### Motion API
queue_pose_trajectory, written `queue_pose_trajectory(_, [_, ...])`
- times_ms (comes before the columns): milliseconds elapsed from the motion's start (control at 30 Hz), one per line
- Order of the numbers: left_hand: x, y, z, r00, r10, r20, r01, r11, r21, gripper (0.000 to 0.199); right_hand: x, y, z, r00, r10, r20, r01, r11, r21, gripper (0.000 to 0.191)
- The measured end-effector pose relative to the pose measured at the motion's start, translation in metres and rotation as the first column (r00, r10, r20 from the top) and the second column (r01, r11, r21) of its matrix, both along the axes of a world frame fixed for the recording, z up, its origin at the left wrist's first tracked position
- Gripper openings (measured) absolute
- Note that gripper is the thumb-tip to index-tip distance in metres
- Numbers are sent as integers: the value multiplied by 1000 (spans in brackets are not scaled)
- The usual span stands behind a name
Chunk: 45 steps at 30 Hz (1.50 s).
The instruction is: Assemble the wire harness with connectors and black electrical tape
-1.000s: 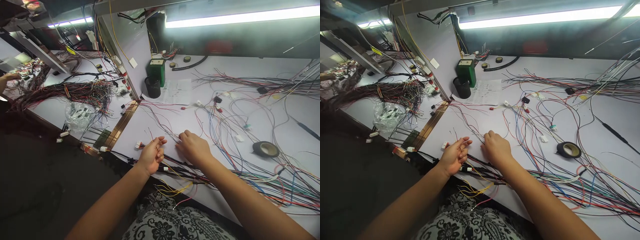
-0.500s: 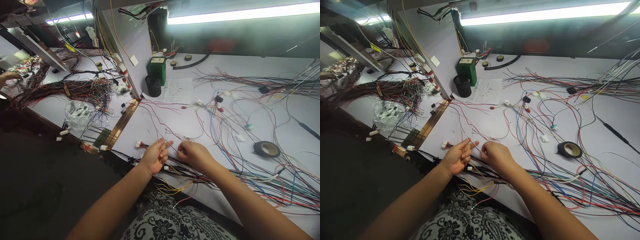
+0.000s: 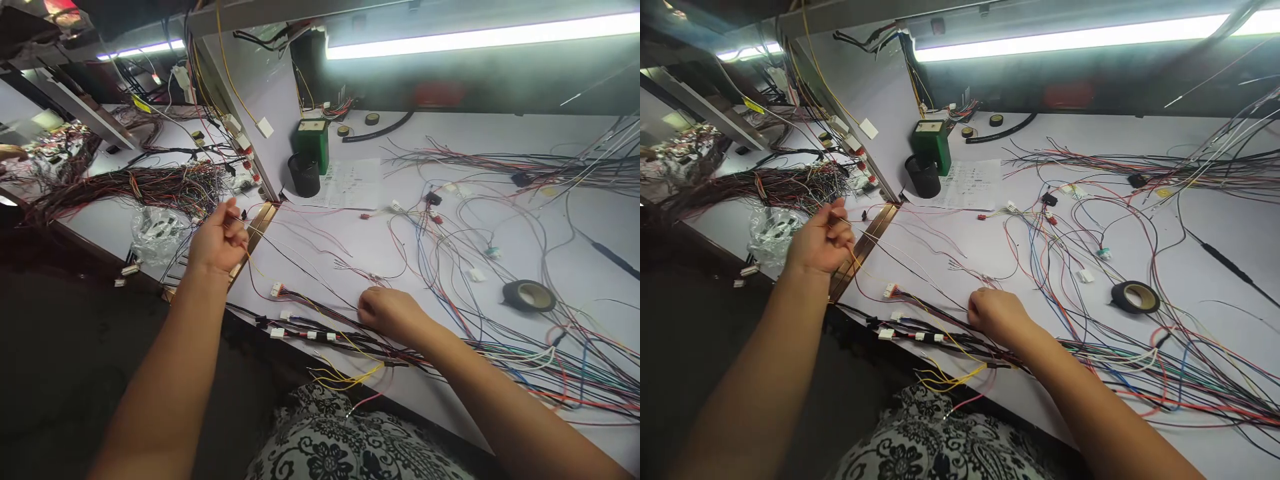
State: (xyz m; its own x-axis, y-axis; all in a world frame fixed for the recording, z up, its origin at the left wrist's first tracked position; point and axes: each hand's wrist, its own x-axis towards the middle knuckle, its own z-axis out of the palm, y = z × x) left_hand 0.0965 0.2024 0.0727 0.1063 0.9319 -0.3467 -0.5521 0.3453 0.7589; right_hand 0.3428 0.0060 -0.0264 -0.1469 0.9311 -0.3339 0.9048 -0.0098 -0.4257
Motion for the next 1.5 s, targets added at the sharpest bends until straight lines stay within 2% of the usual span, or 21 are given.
queue_pose_trajectory(67, [-14, 11, 9, 1000, 26, -2, -26, 999, 36, 26, 1, 1, 1, 1000, 1, -18, -1, 1000, -1, 11])
queue_pose_trajectory(167, [-21, 10, 8, 989, -86, -119, 93, 994, 52, 25, 11, 8, 5, 998, -36, -41, 37, 999, 14, 12])
queue_pose_trajectory(233, [-19, 0, 2, 957, -173, -234, 197, 977, 81, 20, 23, 15, 11, 991, -132, -11, 133, 991, 28, 19])
queue_pose_trajectory(300, [-16, -12, -3, 940, -190, -284, 234, 964, 130, 18, 37, 21, 17, 969, -239, 54, 239, 971, 13, 24])
queue_pose_trajectory(367, [-13, -24, -5, 949, -206, -239, 246, 957, 151, 17, 49, 24, 21, 949, -292, 114, 298, 954, -33, 22])
queue_pose_trajectory(467, [-5, -40, -6, 946, -301, -123, 313, 945, 99, 13, 57, 23, 23, 945, -291, 149, 307, 947, -97, 21])
queue_pose_trajectory(567, [10, -58, -14, 922, -368, -121, 376, 925, 58, 13, 55, 18, 19, 944, -294, 152, 314, 939, -137, 22])
queue_pose_trajectory(633, [23, -74, -24, 867, -468, -170, 474, 881, -10, 18, 52, 15, 16, 944, -303, 130, 321, 935, -151, 20])
queue_pose_trajectory(767, [51, -104, -44, 630, -741, -232, 710, 670, -215, 26, 56, 6, 12, 945, -326, 6, 323, 933, -156, 18])
queue_pose_trajectory(833, [64, -115, -50, 561, -787, -258, 748, 615, -250, 30, 62, -2, 10, 931, -350, -105, 330, 928, -174, 21])
queue_pose_trajectory(900, [75, -122, -54, 536, -799, -271, 756, 598, -266, 31, 68, -11, 8, 860, -413, -300, 352, 906, -236, 25])
queue_pose_trajectory(967, [85, -126, -58, 524, -811, -261, 757, 584, -293, 30, 73, -20, 5, 718, -487, -497, 364, 872, -327, 29])
queue_pose_trajectory(1000, [90, -127, -61, 520, -816, -252, 755, 577, -313, 30, 74, -23, 3, 644, -517, -564, 367, 856, -366, 31])
queue_pose_trajectory(1067, [98, -128, -66, 521, -821, -232, 739, 570, -360, 30, 77, -29, -1, 553, -551, -625, 377, 834, -402, 33])
queue_pose_trajectory(1233, [110, -130, -76, 583, -800, -142, 690, 580, -433, 27, 78, -37, -12, 444, -542, -714, 416, 830, -372, 34])
queue_pose_trajectory(1367, [115, -131, -79, 616, -787, -43, 692, 566, -448, 24, 75, -40, -9, 338, -538, -773, 430, 818, -382, 36])
queue_pose_trajectory(1433, [117, -132, -80, 640, -767, -41, 680, 591, -433, 22, 72, -41, -6, 337, -526, -781, 395, 832, -390, 44])
queue_pose_trajectory(1500, [119, -132, -81, 658, -750, -61, 672, 622, -402, 21, 70, -41, -4, 364, -514, -777, 354, 848, -394, 40])
